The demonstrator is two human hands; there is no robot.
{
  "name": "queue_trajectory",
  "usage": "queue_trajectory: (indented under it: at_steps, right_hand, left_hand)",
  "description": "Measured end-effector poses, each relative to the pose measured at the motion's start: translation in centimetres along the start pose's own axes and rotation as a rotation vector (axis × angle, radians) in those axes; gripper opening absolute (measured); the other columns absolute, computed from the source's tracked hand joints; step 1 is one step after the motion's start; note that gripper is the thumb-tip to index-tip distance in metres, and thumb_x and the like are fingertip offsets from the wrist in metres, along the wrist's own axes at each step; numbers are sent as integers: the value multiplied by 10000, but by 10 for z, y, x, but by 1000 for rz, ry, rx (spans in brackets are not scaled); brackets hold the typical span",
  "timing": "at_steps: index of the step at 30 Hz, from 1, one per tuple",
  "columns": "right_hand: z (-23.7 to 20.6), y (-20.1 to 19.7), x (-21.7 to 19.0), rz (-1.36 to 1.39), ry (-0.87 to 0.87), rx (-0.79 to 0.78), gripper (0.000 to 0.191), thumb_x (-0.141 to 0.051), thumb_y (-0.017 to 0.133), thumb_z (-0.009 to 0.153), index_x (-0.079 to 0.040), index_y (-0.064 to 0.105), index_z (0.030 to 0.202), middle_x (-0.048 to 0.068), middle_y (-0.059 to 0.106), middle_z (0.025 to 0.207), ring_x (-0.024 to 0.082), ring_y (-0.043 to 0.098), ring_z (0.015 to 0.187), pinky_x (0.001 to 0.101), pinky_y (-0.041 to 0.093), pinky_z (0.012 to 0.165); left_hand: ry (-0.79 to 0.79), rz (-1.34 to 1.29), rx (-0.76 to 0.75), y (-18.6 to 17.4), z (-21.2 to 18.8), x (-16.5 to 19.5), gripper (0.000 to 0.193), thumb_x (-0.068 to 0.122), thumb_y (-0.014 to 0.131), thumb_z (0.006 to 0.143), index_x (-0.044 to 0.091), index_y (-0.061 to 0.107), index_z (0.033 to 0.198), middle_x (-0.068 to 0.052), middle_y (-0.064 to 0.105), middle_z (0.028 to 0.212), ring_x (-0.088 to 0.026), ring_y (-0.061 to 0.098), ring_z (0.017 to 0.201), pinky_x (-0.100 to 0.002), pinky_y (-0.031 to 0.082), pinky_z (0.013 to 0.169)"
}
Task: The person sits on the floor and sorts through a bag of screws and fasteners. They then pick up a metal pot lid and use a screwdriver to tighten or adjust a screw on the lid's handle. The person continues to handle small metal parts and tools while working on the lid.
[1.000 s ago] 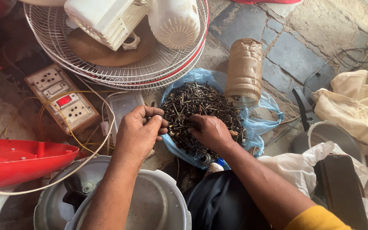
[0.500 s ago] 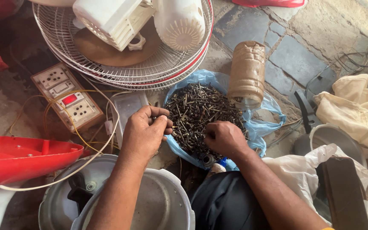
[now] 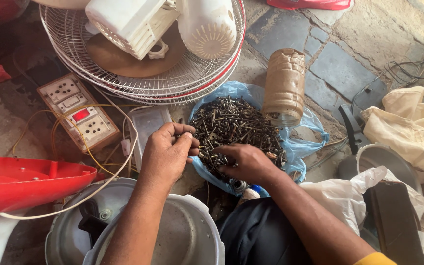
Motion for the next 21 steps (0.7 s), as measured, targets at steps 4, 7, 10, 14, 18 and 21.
queue_trajectory:
  at_steps: [4, 7, 10, 14, 18, 21]
  right_hand:
    - [4, 3, -5, -216, 65, -156, 462, -261, 789, 775, -203, 690, 1222, 94, 724, 1040, 308, 707, 967, 463, 551, 826]
    - [3, -1, 3, -280, 131, -61, 279, -261, 754, 829, -154, 729, 1085, 79, 736, 1016, 289, 718, 968, 447, 564, 841]
    - [-2, 0, 17, -250, 159, 56, 198, -241, 742, 860, -115, 740, 1013, 94, 747, 981, 295, 724, 946, 435, 575, 839]
    - [-5, -7, 35, 70, 116, 326, 221, -186, 720, 874, -118, 759, 1080, 107, 772, 1000, 267, 769, 882, 387, 611, 799]
    - [-17, -21, 55, 257, 291, 516, 289, -171, 760, 847, -78, 715, 1116, 120, 786, 989, 286, 781, 910, 368, 618, 817]
    - [-31, -28, 53, 4, 345, 365, 508, -159, 859, 724, -74, 680, 1192, 171, 730, 1092, 345, 737, 988, 419, 584, 856]
  left_hand:
    - [-1, 16, -2, 1, -1, 1, 177, 108, 590, 944, 35, 703, 1059, -57, 766, 844, -103, 725, 703, -259, 583, 601]
    - [-19, 23, 5, 1, -1, 0, 177, 117, 590, 951, 35, 707, 1055, -59, 761, 848, -112, 719, 688, -265, 580, 598]
    - [-8, 24, 4, 1, -1, 2, 179, 112, 591, 944, 35, 707, 1057, -64, 765, 847, -112, 722, 686, -264, 581, 599]
    - [-11, 35, 7, 0, -2, 3, 183, 111, 592, 941, 37, 710, 1060, -64, 767, 847, -109, 723, 693, -265, 586, 603]
    - [-17, 35, 8, 0, -2, 3, 183, 114, 592, 941, 40, 710, 1058, -61, 766, 849, -105, 722, 695, -265, 587, 604]
    - [-9, 24, -4, 1, -2, 2, 184, 112, 590, 941, 38, 712, 1057, -63, 765, 849, -108, 720, 694, -263, 586, 601]
Point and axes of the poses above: each hand's wrist, its own z-axis towards the middle knuckle, its own y-axis out of the palm, x = y × z, the point moved 4 cm from there along z, towards the middle knuckle
